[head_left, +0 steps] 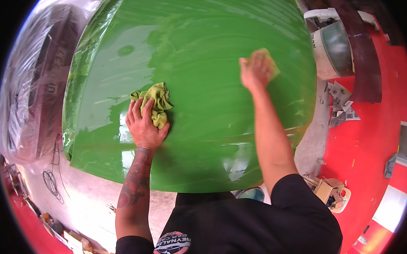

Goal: The person wet-sands the surface of a car hood using sandpaper and a cloth, dipping the cloth into a bucket of water.

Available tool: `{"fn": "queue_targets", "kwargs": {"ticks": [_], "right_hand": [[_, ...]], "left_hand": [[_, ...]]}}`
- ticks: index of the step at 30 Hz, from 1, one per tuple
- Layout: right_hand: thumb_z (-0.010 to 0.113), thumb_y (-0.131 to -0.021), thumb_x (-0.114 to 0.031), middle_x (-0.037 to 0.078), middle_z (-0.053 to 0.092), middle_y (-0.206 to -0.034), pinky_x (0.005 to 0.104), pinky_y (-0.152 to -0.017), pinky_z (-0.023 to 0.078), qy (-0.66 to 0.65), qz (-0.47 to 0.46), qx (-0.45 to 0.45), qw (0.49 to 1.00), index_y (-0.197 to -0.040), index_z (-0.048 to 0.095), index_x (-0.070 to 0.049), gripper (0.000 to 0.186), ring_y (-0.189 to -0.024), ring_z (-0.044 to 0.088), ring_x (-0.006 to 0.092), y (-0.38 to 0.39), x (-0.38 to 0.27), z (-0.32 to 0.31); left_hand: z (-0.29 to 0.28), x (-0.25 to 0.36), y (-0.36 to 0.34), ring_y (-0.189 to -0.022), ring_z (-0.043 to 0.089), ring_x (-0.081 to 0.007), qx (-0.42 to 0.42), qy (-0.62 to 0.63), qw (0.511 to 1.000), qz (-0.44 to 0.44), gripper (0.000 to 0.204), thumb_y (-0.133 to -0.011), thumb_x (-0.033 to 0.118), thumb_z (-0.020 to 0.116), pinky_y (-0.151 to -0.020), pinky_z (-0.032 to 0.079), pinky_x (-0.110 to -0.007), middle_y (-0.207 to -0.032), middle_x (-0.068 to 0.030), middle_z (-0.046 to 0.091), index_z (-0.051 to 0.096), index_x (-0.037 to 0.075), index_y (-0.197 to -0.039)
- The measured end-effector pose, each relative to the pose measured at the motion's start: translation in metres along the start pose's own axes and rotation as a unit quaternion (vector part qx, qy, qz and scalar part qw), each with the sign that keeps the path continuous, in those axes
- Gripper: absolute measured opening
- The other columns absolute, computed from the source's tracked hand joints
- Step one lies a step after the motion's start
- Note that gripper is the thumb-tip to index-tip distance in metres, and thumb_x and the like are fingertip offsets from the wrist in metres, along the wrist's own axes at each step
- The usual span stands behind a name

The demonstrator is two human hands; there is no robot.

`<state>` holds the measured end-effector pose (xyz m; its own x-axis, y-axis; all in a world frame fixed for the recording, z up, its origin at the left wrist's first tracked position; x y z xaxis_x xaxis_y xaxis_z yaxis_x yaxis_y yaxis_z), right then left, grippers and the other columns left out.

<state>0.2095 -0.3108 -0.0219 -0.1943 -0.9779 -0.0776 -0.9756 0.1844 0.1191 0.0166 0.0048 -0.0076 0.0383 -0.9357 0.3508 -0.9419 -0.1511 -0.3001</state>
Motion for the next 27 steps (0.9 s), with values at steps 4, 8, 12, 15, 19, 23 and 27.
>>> {"fn": "queue_targets", "kwargs": {"ticks": [4,8,12,15,19,23,27], "right_hand": [[0.022,-0.101,-0.054,0.012,0.009,-0.163,0.052,-0.12,0.005,0.001,-0.278,-0.004,0.961,-0.154,0.019,-0.007,0.071,-0.149,0.009,0.0332,0.057,-0.159,0.023],[0.022,-0.102,-0.05,0.007,0.01,-0.163,0.0467,-0.121,0.008,-0.035,-0.449,-0.042,0.892,-0.155,0.018,-0.01,0.066,-0.15,0.011,0.027,0.05,-0.165,0.029],[0.034,-0.101,-0.046,0.01,0.021,-0.161,0.0451,-0.12,0.013,-0.02,-0.231,0.038,0.972,-0.153,0.024,-0.01,0.064,-0.148,0.019,0.0278,-0.016,0.0,0.002],[0.031,-0.101,-0.051,0.01,0.021,-0.16,0.0476,-0.119,0.017,0.012,0.016,0.042,0.999,-0.154,0.024,-0.013,0.066,-0.147,0.021,0.0287,-0.049,0.146,-0.015],[0.022,-0.099,-0.061,0.007,0.01,-0.163,0.0535,-0.118,0.014,-0.03,0.22,-0.014,0.975,-0.156,0.014,-0.015,0.074,-0.149,0.013,0.0304,-0.078,0.192,-0.003],[0.023,-0.097,-0.064,0.009,0.009,-0.163,0.0554,-0.119,0.007,0.014,0.032,0.026,0.999,-0.156,0.014,-0.014,0.078,-0.149,0.011,0.0319,-0.084,0.033,0.002],[0.021,-0.101,-0.056,0.011,0.009,-0.162,0.0536,-0.12,0.005,0.005,-0.225,0.027,0.974,-0.155,0.014,-0.011,0.071,-0.149,0.008,0.0323,-0.024,-0.147,0.009]], "left_hand": [[0.001,0.001,-0.001,-0.133,0.038,-0.0388,-0.004,-0.009,1.0,0.013,0.073,-0.064,0.036,0.071,-0.108,0.029,-0.052,-0.135,-0.0138,0.048,0.052,0.017,-0.132],[0.003,0.002,-0.001,-0.133,0.037,-0.0397,-0.019,-0.017,1.0,0.008,0.073,-0.064,0.035,0.07,-0.108,0.03,-0.052,-0.135,-0.015,0.048,0.052,0.017,-0.132],[0.003,0.002,-0.001,-0.133,0.037,-0.04,-0.023,-0.009,1.0,0.003,0.075,-0.062,0.033,0.071,-0.108,0.029,-0.053,-0.136,-0.0152,0.047,0.051,0.018,-0.133],[0.002,0.001,-0.002,-0.134,0.036,-0.0402,-0.029,-0.006,1.0,-0.003,0.076,-0.061,0.033,0.072,-0.109,0.028,-0.053,-0.136,-0.015,0.046,0.051,0.018,-0.132],[0.003,0.0,-0.003,-0.134,0.035,-0.0404,-0.038,-0.008,0.999,-0.009,0.077,-0.06,0.032,0.074,-0.109,0.028,-0.054,-0.136,-0.0153,0.046,0.051,0.018,-0.132],[0.003,0.001,-0.004,-0.134,0.035,-0.0404,-0.035,-0.003,0.999,-0.003,0.076,-0.061,0.033,0.073,-0.109,0.028,-0.053,-0.136,-0.0156,0.046,0.051,0.017,-0.132],[0.0,0.006,-0.005,-0.131,0.038,-0.0429,-0.018,-0.017,0.999,0.025,0.065,-0.072,0.035,0.066,-0.108,0.028,-0.053,-0.134,-0.0194,0.047,0.052,0.011,-0.13]]}}
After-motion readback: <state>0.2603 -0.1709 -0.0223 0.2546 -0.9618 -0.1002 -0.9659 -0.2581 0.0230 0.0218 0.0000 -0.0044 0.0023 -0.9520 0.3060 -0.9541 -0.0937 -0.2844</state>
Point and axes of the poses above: each hand's wrist, its own y-axis away from the middle knuckle, its own z-axis out of the palm, x = y × z, the point moved 2 cm from there along -y, towards the middle knuckle
